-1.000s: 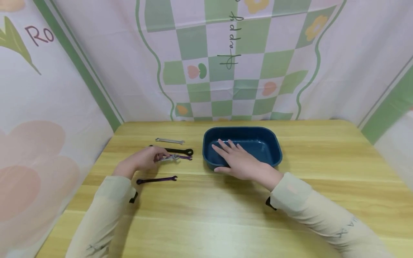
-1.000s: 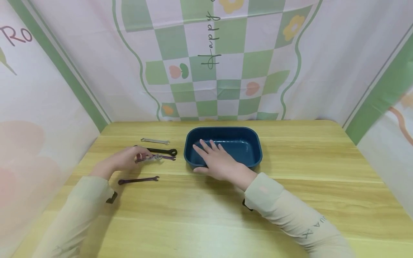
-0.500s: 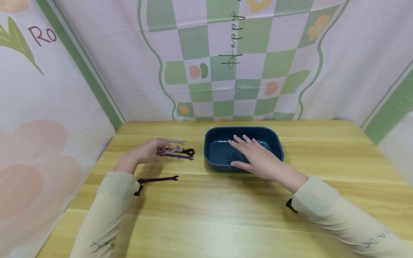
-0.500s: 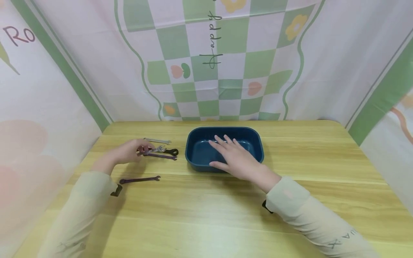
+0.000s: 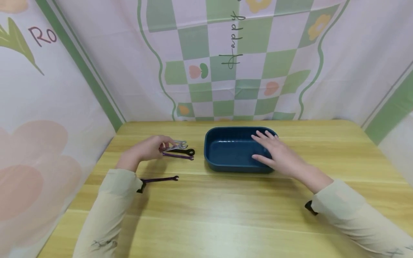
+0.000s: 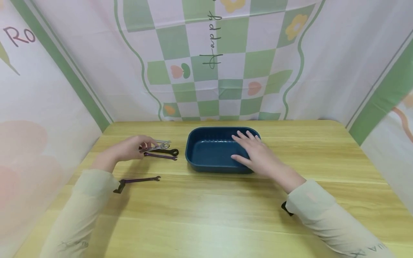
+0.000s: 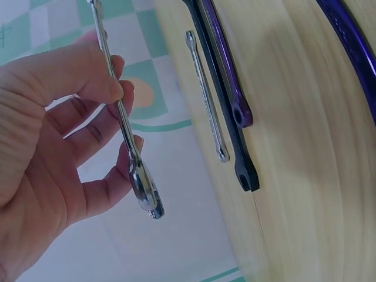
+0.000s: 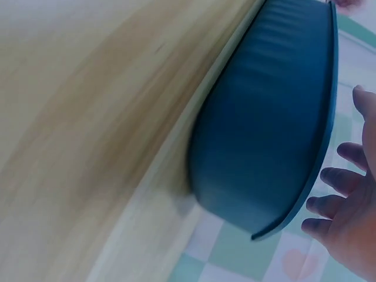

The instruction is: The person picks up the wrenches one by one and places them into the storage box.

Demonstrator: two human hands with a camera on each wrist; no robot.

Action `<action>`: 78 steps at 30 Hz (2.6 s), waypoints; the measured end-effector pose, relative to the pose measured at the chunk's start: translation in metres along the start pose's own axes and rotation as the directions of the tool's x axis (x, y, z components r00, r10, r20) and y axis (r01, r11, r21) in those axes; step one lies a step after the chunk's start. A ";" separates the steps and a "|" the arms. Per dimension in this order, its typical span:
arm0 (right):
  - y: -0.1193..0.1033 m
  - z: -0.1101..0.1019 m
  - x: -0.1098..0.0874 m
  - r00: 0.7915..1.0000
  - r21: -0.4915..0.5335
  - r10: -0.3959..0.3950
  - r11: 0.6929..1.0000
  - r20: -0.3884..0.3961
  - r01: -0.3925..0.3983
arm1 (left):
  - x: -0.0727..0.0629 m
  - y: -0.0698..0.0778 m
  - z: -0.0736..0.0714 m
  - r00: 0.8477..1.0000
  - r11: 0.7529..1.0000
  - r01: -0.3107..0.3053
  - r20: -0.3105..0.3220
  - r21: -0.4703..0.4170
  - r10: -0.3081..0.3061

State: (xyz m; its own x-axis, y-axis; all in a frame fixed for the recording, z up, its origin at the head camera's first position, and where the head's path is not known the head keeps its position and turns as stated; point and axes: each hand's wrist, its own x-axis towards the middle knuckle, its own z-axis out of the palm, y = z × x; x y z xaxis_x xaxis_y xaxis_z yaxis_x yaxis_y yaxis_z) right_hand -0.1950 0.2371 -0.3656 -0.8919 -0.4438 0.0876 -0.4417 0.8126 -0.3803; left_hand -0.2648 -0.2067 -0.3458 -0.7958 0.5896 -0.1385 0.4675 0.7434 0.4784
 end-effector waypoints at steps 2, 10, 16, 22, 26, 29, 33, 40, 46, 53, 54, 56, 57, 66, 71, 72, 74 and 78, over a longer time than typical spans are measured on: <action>0.005 -0.001 -0.003 1.000 0.010 0.025 1.000 0.006 -0.025 | 0.001 0.002 0.001 1.000 1.000 0.004 0.005 -0.005 -0.004; 0.023 -0.004 -0.012 0.998 0.005 0.070 0.998 0.004 -0.070 | 0.008 0.013 0.002 1.000 0.999 -0.025 0.008 0.022 0.025; 0.038 -0.005 -0.017 0.996 -0.027 0.092 0.995 0.000 -0.092 | 0.015 0.020 0.002 0.998 0.997 -0.063 0.001 0.048 0.063; 0.043 -0.006 -0.019 0.994 -0.051 0.109 0.993 0.004 -0.109 | 0.020 0.028 0.003 0.998 0.998 -0.057 0.001 0.028 0.057; 0.045 -0.005 -0.021 0.992 -0.044 0.125 0.991 0.016 -0.124 | 0.024 0.034 0.003 0.998 0.997 -0.070 -0.001 0.026 0.070; 0.047 -0.005 -0.022 0.990 -0.033 0.140 0.990 0.025 -0.140 | 0.028 0.039 0.002 0.996 0.996 -0.088 -0.001 0.027 0.088; 0.048 -0.004 -0.024 0.988 -0.016 0.149 0.989 0.035 -0.149 | 0.033 0.045 0.000 0.995 0.995 -0.100 0.011 0.019 0.100; 0.049 -0.002 -0.025 0.989 -0.004 0.141 0.990 0.041 -0.141 | 0.039 0.056 -0.002 0.995 0.995 -0.098 0.016 0.023 0.097; 0.050 -0.001 -0.026 0.988 -0.007 0.147 0.989 0.054 -0.147 | 0.045 0.063 -0.001 0.991 0.990 -0.130 0.018 0.054 0.129; 0.053 0.001 -0.028 0.987 -0.012 0.151 0.989 0.064 -0.150 | 0.050 0.072 0.001 0.989 0.986 -0.146 0.033 0.081 0.144; 0.053 0.001 -0.028 0.986 -0.012 0.152 0.988 0.065 -0.152 | 0.051 0.074 0.001 0.989 0.987 -0.144 0.037 0.077 0.142; 0.053 0.001 -0.029 0.986 -0.013 0.153 0.988 0.066 -0.152 | 0.053 0.077 0.001 0.989 0.987 -0.143 0.043 0.070 0.140; 0.053 0.001 -0.029 0.986 -0.010 0.153 0.988 0.066 -0.153 | 0.054 0.078 0.002 0.989 0.987 -0.142 0.045 0.069 0.139; 0.052 0.002 -0.029 0.985 0.010 0.160 0.987 0.071 -0.161 | 0.062 0.090 0.006 0.991 0.989 -0.129 0.049 0.069 0.125; 0.053 0.002 -0.030 0.982 0.016 0.170 0.985 0.077 -0.172 | 0.070 0.097 0.009 0.987 0.985 -0.154 0.058 0.083 0.149; 0.053 0.002 -0.030 0.983 0.017 0.168 0.985 0.076 -0.170 | 0.071 0.098 0.009 0.986 0.984 -0.159 0.061 0.079 0.155; 0.053 0.002 -0.029 0.984 0.018 0.164 0.986 0.076 -0.166 | 0.074 0.102 0.009 0.984 0.982 -0.173 0.063 0.078 0.168; 0.051 0.002 -0.028 0.984 0.023 0.159 0.987 0.081 -0.161 | 0.079 0.110 0.011 0.980 0.978 -0.193 0.068 0.080 0.188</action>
State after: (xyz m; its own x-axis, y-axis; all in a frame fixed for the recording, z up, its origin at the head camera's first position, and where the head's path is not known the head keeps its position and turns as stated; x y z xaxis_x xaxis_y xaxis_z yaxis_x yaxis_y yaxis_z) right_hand -0.1920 0.2904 -0.3897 -0.9398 -0.3382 -0.0492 -0.2897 0.8648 -0.4101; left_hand -0.2721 -0.0749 -0.3138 -0.6654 0.7391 -0.1047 0.6421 0.6382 0.4248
